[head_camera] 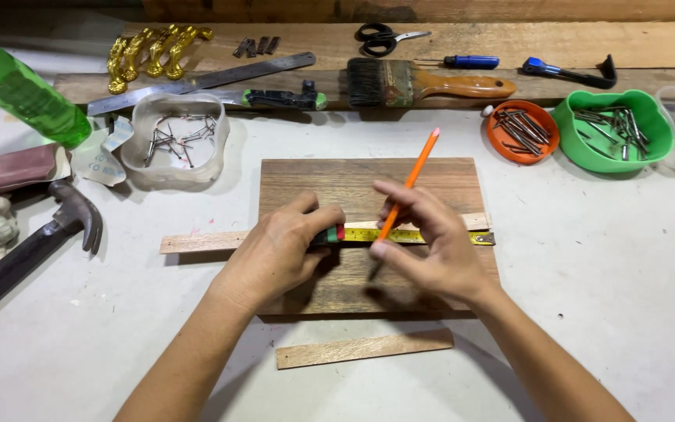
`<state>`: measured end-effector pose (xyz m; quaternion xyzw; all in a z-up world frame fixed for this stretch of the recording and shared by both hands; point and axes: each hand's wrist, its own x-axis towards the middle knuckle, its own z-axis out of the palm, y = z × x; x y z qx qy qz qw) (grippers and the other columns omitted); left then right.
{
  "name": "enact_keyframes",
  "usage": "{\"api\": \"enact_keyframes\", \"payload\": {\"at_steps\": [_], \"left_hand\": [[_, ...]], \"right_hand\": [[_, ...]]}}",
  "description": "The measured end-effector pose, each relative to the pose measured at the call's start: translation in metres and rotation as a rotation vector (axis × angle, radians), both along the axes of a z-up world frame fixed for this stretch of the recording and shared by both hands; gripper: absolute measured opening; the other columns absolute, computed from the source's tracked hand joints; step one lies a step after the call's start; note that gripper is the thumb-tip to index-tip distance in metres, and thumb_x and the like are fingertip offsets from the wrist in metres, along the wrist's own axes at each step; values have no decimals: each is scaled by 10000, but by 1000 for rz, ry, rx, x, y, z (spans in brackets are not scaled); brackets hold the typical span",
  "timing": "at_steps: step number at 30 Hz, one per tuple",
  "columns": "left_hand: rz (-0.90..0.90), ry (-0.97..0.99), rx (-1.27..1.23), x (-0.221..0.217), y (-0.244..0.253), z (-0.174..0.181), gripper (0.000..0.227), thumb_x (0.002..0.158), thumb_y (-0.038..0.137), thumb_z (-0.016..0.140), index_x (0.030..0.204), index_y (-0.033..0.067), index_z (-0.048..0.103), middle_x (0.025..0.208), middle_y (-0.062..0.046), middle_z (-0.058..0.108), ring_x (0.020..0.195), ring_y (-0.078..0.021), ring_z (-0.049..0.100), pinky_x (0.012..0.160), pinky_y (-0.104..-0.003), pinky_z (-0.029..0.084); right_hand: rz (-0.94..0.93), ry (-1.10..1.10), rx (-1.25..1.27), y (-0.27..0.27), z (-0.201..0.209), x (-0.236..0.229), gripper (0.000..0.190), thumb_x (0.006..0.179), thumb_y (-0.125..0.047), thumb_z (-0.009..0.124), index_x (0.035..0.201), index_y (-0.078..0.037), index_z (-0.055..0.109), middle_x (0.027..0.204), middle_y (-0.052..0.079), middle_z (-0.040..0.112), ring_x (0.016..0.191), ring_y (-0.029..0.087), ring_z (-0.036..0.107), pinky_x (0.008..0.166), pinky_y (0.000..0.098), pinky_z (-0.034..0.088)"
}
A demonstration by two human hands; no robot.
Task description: Measure and assemble a wooden frame by joining thin wood strips together with nails and sanding.
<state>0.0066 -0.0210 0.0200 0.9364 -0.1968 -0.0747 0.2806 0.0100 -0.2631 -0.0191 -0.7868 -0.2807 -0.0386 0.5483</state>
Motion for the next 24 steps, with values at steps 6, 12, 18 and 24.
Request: {"api": "enact_keyframes", "payload": {"at_steps": [6, 12, 18, 24], "left_hand": [[28, 66, 53, 0, -1, 0, 385, 800, 155, 799, 1146, 175, 633, 1067, -32, 607, 993, -240, 698, 899, -373, 605], [18, 15, 51, -1, 1, -2, 418, 783, 144, 809, 1161, 185, 635, 1095, -39, 615, 1014, -268, 694, 916, -393, 589], [31, 18, 43, -1, 2, -3, 417, 788, 158, 812, 1162, 183, 631, 1103, -35, 619, 1020, -266, 697, 935, -388, 584], [45, 38, 46, -2, 2, 0, 458, 772, 167, 820, 1187, 189, 628, 1115, -41, 617, 1022, -276, 692, 932, -393, 583]], "right_hand": [[-32, -165, -476, -9, -1, -10, 668, 824, -17, 706, 1448, -111, 487, 1117, 133, 559, 963, 256, 639, 819, 379, 591], [-8, -325, -463, -14, -4, -1, 656, 835, 53, 655, 1449, -119, 500, 1224, 155, 570, 966, 285, 677, 841, 381, 622], [5, -373, -531, -19, -8, 13, 678, 819, 60, 669, 1455, -118, 514, 1194, 129, 617, 913, 268, 701, 832, 374, 636], [7, -344, -460, -19, -11, 15, 698, 819, 39, 688, 1473, -111, 494, 1182, 137, 609, 897, 247, 682, 825, 365, 624]]}}
